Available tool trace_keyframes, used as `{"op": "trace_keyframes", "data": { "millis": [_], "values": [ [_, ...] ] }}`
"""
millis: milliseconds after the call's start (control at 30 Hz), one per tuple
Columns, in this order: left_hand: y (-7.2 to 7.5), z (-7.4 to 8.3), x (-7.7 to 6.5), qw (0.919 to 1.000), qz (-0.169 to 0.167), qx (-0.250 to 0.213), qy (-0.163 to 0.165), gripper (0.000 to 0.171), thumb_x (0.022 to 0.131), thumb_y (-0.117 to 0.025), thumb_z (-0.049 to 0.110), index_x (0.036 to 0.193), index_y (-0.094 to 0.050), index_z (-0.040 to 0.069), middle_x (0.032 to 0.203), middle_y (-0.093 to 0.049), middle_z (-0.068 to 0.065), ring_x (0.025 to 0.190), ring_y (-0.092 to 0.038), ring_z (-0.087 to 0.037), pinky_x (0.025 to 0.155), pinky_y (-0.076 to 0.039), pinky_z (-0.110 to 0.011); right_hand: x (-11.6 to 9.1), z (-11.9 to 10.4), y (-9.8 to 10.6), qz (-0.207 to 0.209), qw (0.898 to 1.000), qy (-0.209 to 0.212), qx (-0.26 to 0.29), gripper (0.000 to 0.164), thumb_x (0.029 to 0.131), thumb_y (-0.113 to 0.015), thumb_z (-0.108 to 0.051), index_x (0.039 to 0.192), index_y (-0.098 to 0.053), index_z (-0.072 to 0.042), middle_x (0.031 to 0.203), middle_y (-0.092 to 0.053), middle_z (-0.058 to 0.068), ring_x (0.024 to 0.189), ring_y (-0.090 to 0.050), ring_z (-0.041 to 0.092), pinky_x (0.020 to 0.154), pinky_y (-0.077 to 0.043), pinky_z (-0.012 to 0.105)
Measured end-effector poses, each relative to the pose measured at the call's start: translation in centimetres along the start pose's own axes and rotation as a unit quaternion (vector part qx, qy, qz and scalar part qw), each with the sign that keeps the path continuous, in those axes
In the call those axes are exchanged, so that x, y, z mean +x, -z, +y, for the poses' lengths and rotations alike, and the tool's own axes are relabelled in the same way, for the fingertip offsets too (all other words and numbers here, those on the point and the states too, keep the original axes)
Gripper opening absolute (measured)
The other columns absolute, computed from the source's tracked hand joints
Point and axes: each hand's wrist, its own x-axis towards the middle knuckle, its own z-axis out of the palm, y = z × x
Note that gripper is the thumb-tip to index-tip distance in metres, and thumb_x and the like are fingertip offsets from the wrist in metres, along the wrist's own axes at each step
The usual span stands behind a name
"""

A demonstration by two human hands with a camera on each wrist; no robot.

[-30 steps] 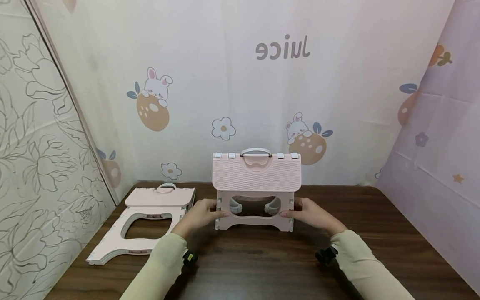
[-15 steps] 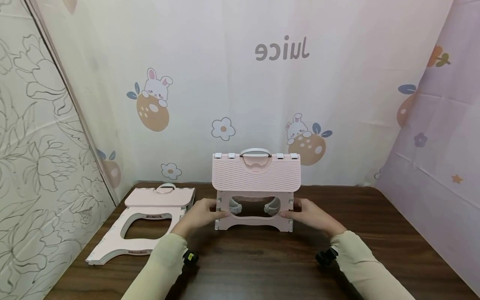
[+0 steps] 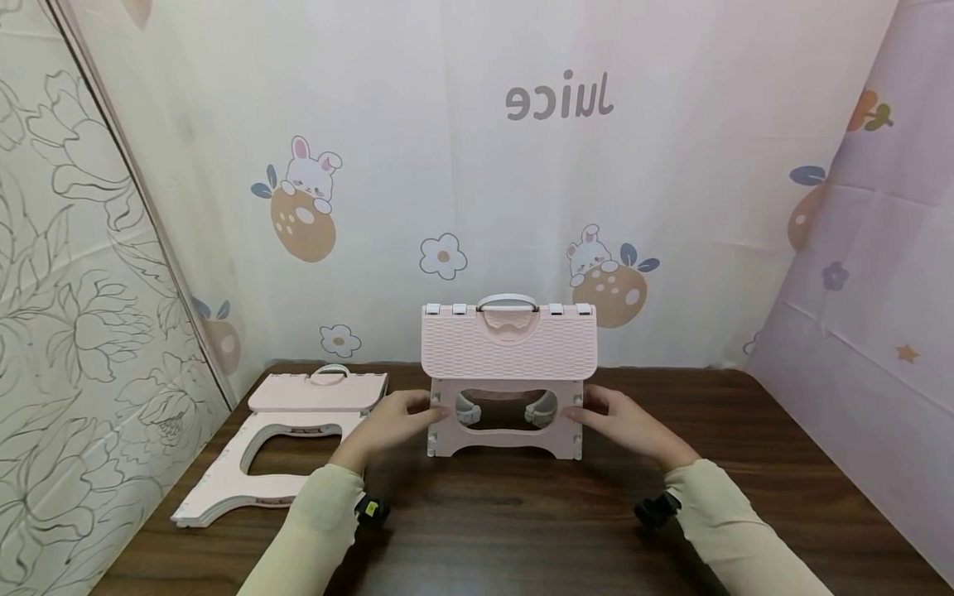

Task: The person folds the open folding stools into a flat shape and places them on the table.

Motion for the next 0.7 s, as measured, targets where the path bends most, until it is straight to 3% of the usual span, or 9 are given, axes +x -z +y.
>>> {"op": "trace_keyframes", "data": {
  "millis": [133,400,700],
  "values": [
    [0.23,0.09,-0.08,0.9999,0.008,0.001,-0.006,0.041,0.096,-0.064,0.046,0.120,-0.072,0.014,0.108,-0.071,0.003,0.104,-0.064,-0.017,0.093,-0.050,-0.048,-0.18,-0.13,0.54,0.009,1.000,-0.001,0.006,0.048,0.099,-0.062,-0.044,0.129,-0.059,-0.007,0.115,-0.063,0.008,0.106,-0.059,0.035,0.086,-0.051,0.042],
    [0.67,0.01,-0.29,0.9990,0.016,-0.041,-0.002,0.043,0.100,-0.058,0.039,0.131,-0.066,0.010,0.126,-0.066,-0.005,0.121,-0.058,-0.027,0.100,-0.045,-0.053,-0.40,-0.19,0.81,0.037,0.999,0.014,-0.001,0.046,0.101,-0.060,-0.043,0.129,-0.058,-0.007,0.119,-0.062,0.009,0.107,-0.059,0.030,0.087,-0.050,0.042],
    [0.31,-0.02,-0.12,0.9979,0.034,-0.051,-0.020,0.055,0.101,-0.057,0.037,0.148,-0.048,0.010,0.141,-0.056,-0.011,0.127,-0.054,-0.031,0.102,-0.043,-0.053,-0.36,-0.36,0.57,0.058,0.998,0.023,0.011,0.052,0.100,-0.062,-0.038,0.136,-0.047,-0.003,0.126,-0.057,0.014,0.110,-0.056,0.028,0.088,-0.050,0.041]
  ]
}}
